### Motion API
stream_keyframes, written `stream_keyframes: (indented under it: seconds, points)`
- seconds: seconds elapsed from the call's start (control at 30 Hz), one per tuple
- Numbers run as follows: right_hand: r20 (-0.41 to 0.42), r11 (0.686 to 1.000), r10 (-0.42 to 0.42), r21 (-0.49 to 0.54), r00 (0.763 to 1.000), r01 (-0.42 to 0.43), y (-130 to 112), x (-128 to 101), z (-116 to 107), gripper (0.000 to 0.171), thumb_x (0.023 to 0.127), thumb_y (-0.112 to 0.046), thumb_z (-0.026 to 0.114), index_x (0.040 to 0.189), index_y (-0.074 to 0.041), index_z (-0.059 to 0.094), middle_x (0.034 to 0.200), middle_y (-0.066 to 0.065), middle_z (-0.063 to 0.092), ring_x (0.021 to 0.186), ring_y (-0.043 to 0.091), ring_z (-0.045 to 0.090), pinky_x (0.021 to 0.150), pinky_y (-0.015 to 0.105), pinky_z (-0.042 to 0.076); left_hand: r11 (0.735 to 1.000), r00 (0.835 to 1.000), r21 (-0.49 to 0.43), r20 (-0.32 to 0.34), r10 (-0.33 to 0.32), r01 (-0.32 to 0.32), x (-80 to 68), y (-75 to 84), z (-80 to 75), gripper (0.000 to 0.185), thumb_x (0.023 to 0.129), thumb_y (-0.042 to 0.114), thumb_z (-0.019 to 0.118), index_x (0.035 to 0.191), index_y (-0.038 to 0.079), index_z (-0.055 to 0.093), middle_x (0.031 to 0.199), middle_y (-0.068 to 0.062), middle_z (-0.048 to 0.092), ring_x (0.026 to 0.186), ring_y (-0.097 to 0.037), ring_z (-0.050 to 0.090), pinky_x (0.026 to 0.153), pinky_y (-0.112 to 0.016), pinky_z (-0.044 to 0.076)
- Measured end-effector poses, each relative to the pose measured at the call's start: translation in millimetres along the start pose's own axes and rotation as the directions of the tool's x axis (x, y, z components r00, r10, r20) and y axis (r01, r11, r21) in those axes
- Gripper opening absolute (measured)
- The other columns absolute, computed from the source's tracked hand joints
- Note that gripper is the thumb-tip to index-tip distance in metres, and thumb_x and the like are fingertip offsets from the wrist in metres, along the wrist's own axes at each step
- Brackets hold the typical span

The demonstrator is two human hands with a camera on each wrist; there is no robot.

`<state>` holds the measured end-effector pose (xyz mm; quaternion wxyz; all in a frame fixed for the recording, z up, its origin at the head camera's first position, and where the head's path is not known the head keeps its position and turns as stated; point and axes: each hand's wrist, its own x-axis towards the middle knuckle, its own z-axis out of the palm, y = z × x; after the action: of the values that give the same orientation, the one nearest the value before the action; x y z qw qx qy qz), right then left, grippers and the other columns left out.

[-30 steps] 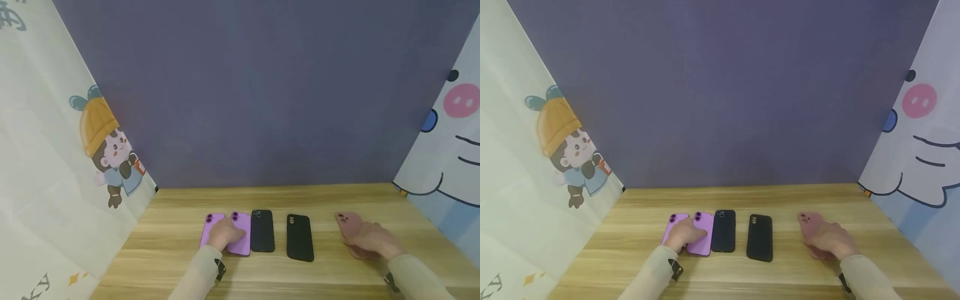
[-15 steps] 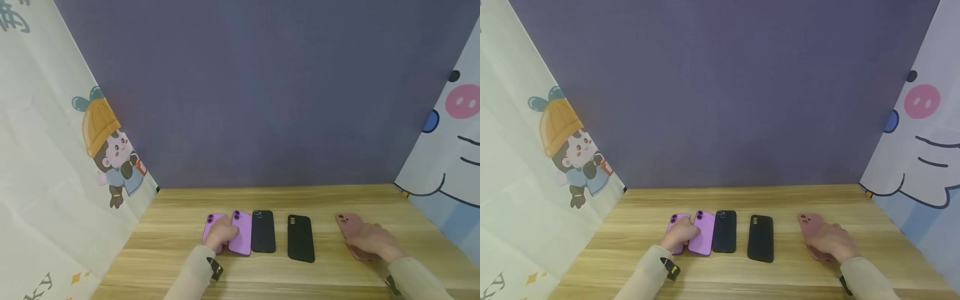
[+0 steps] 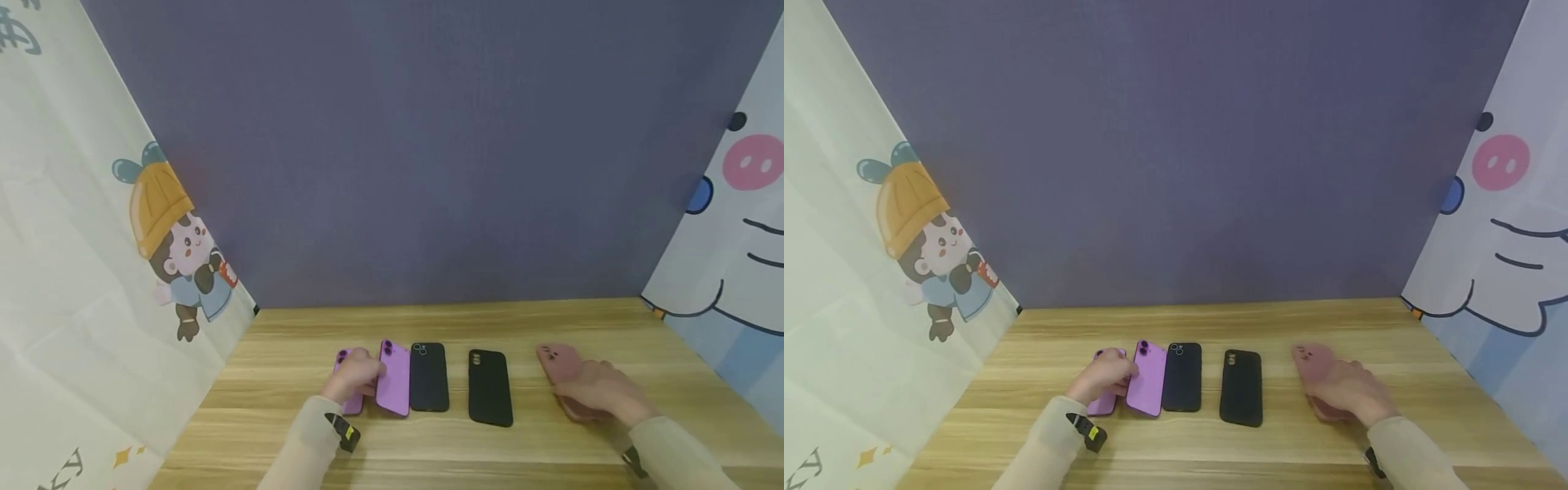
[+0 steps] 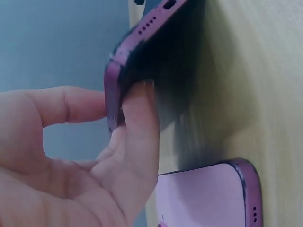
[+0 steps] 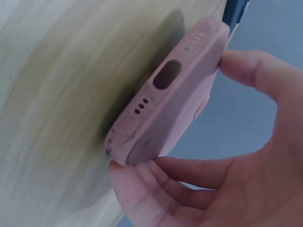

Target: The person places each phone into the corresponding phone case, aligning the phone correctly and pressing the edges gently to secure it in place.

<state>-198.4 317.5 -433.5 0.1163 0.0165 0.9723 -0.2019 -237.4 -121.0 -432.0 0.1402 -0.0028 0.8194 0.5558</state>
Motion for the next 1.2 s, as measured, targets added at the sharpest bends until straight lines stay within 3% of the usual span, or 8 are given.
stream_keyframes:
  seconds: [0.2, 0.4, 0.73, 1.0, 1.2]
  points:
    - [-0.008, 0.996, 0.0, 0.093, 1.0, 0.001, -10.0, -3.8, 2.6, 0.046, 0.087, -0.052, 0.07, 0.078, -0.008, 0.061, 0.077, 0.005, 0.061, 0.066, 0.02, 0.056, 0.057, 0.033, 0.043, 1.0, 1.0, -0.022, 0.015, 0.006, -0.005, 3.6, -4.0, -3.8, 0.026, 0.081, -0.001, 0.066, 0.099, -0.006, 0.048, 0.088, -0.023, 0.062, 0.075, -0.03, 0.067, 0.07, -0.042, 0.062]
    - [-0.008, 0.986, 0.003, 0.17, 1.0, -0.002, -13.9, -4.8, 5.6, 0.041, 0.086, -0.047, 0.07, 0.074, -0.008, 0.06, 0.072, 0.006, 0.06, 0.059, 0.019, 0.054, 0.053, 0.031, 0.041, 0.999, 1.0, -0.042, 0.022, 0.0, 0.001, 3.0, -3.1, -4.0, 0.024, 0.083, -0.005, 0.065, 0.098, -0.005, 0.046, 0.087, -0.023, 0.063, 0.076, -0.03, 0.068, 0.071, -0.043, 0.062]
    - [-0.025, 0.976, 0.018, 0.218, 1.0, -0.012, -22.3, -6.9, 8.4, 0.043, 0.085, -0.045, 0.071, 0.083, -0.003, 0.061, 0.077, 0.008, 0.061, 0.065, 0.021, 0.057, 0.055, 0.032, 0.045, 0.999, 0.999, -0.028, -0.011, 0.043, -0.043, 1.2, 0.4, -5.6, 0.023, 0.086, -0.004, 0.058, 0.105, -0.015, 0.054, 0.09, -0.021, 0.063, 0.078, -0.029, 0.066, 0.07, -0.041, 0.062]
    - [-0.046, 0.98, -0.005, 0.197, 0.999, 0.014, -31.1, -7.0, 9.2, 0.054, 0.087, -0.049, 0.07, 0.092, 0.004, 0.061, 0.082, 0.009, 0.061, 0.072, 0.023, 0.057, 0.058, 0.033, 0.046, 0.996, 0.998, -0.075, 0.03, 0.052, -0.05, -0.3, 2.3, -1.3, 0.021, 0.087, -0.001, 0.06, 0.104, -0.014, 0.059, 0.089, -0.019, 0.064, 0.078, -0.027, 0.065, 0.073, -0.042, 0.061]
    - [-0.051, 0.971, -0.013, 0.24, 0.999, 0.025, -37.3, -9.5, 10.9, 0.057, 0.088, -0.048, 0.07, 0.096, 0.008, 0.061, 0.082, 0.01, 0.061, 0.072, 0.022, 0.056, 0.058, 0.033, 0.047, 0.992, 0.997, -0.119, 0.056, 0.046, -0.039, -3.6, 2.4, 2.8, 0.019, 0.089, 0.0, 0.061, 0.103, -0.012, 0.06, 0.093, -0.019, 0.065, 0.081, -0.028, 0.066, 0.078, -0.043, 0.061]
